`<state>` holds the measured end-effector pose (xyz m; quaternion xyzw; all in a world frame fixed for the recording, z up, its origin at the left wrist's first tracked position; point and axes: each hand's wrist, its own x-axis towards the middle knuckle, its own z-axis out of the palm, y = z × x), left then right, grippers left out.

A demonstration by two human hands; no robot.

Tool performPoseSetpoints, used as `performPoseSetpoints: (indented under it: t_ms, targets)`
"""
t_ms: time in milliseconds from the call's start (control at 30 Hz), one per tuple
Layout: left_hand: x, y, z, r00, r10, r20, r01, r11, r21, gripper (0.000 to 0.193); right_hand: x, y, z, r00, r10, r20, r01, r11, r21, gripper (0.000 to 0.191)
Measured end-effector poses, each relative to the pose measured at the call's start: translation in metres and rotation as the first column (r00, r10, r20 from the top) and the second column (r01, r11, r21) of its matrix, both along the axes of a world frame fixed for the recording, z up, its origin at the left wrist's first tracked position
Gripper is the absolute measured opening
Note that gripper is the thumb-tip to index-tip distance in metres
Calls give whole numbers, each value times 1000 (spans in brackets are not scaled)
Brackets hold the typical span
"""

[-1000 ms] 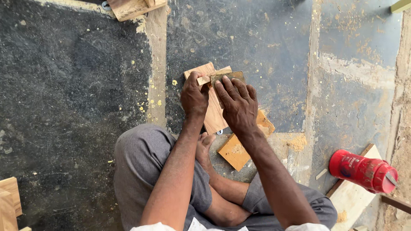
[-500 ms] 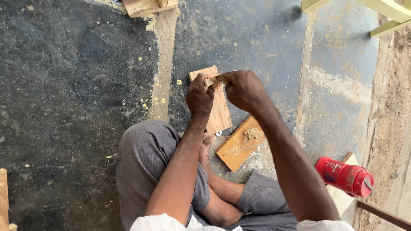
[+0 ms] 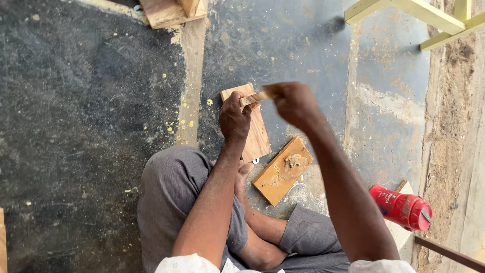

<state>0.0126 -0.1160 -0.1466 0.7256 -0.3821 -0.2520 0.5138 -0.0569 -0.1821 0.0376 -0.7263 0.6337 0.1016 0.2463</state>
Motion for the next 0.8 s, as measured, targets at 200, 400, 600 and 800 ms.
performPoseSetpoints:
  t_ms: [200, 400, 600, 800]
  targets:
    - [2, 3, 4, 1000, -11, -16, 11, 1000, 14, 42, 8, 4, 2, 985, 75, -154, -76, 997, 2, 40]
    - [4, 0, 14, 1000, -8, -6, 8, 1000, -14, 42, 16, 9, 0, 993, 15, 117, -22, 998, 51, 35]
    - [6, 3, 17, 1000, -19, 2, 19, 1000, -4, 36, -41, -26, 24, 974, -83, 212, 89, 996, -18, 41]
    - [6, 3, 18, 1000, -12, 7, 12, 999, 50, 39, -18, -25, 3, 992, 46, -117, -50, 998, -28, 34]
